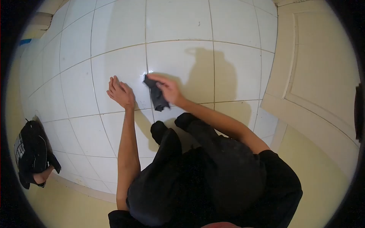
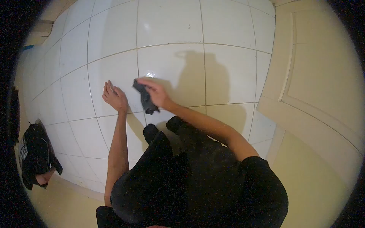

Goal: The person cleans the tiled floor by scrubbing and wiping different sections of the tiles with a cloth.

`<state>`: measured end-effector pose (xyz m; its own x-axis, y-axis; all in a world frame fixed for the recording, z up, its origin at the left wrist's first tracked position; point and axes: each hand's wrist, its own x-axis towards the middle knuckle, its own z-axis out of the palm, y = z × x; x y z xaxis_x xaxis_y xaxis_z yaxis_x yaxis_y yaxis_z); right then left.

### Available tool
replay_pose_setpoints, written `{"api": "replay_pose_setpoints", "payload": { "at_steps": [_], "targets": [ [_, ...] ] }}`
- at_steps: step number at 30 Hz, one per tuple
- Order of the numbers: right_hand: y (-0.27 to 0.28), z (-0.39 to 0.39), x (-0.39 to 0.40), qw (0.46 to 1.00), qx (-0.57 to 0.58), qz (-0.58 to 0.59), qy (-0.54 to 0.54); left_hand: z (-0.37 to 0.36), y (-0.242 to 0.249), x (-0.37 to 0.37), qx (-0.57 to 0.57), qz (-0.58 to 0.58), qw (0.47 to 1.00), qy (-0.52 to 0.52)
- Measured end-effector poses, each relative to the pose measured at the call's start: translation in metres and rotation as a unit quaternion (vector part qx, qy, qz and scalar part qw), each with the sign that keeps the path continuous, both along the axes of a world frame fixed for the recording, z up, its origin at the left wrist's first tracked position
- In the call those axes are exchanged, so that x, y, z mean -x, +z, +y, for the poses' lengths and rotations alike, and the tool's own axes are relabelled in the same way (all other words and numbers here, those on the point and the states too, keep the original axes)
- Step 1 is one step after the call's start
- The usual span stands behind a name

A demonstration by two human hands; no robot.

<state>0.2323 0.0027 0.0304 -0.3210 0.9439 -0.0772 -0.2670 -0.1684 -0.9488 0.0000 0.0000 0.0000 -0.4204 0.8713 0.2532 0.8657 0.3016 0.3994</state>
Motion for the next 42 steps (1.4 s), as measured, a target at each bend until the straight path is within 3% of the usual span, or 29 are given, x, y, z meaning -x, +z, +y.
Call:
{"api": "replay_pose_setpoints", "payload": {
  "at_steps": [1, 3, 9, 11, 14, 18, 21, 23, 29, 32, 36, 39, 42],
  "targets": [
    [0.008, 0.006, -0.018, 1.000, -0.002, -0.004, -0.016, 0.002, 0.005, 0.001, -0.009, 0.007, 1.000, -0.001],
    [0.046, -0.004, -0.089, 0.992, 0.104, -0.045, -0.057, -0.014, -0.009, -0.031, -0.002, -0.031, 1.000, 0.004],
    [0.040, -0.035, -0.210, 0.946, 0.089, -0.202, -0.237, -0.005, -0.001, -0.009, -0.009, -0.002, 1.000, 0.014],
    [0.041, -0.054, -0.237, 0.910, 0.022, -0.308, -0.277, -0.005, -0.001, -0.009, -0.013, -0.001, 1.000, 0.018],
    [-0.016, -0.080, -0.266, 0.793, -0.067, -0.491, -0.354, -0.006, 0.000, -0.010, -0.010, -0.004, 1.000, 0.022],
    [-0.034, -0.059, -0.245, 0.736, -0.161, -0.578, -0.314, -0.005, 0.009, -0.014, -0.010, -0.003, 1.000, 0.013],
    [-0.034, -0.008, -0.228, 0.768, -0.179, -0.549, -0.275, -0.013, 0.025, -0.011, -0.116, -0.173, 0.978, 0.008],
    [-0.034, 0.033, -0.221, 0.755, -0.230, -0.568, -0.234, -0.036, 0.033, -0.002, -0.133, -0.163, 0.978, 0.011],
    [-0.034, 0.153, -0.177, 0.747, -0.295, -0.574, -0.161, -0.191, 0.035, 0.038, -0.075, -0.132, 0.986, 0.069],
    [-0.038, 0.183, -0.141, 0.757, -0.360, -0.529, -0.133, -0.259, 0.022, 0.041, -0.042, -0.046, 0.991, 0.121],
    [-0.037, 0.177, -0.081, 0.755, -0.468, -0.455, -0.065, -0.275, 0.012, 0.032, -0.037, -0.004, 0.989, 0.145],
    [-0.027, 0.145, -0.047, 0.732, -0.481, -0.480, 0.046, -0.263, 0.019, 0.031, 0.002, 0.005, 0.988, 0.154],
    [-0.020, 0.096, -0.027, 0.736, -0.466, -0.484, 0.077, -0.257, 0.021, 0.025, 0.005, -0.033, 0.977, 0.208]
  ]
}}
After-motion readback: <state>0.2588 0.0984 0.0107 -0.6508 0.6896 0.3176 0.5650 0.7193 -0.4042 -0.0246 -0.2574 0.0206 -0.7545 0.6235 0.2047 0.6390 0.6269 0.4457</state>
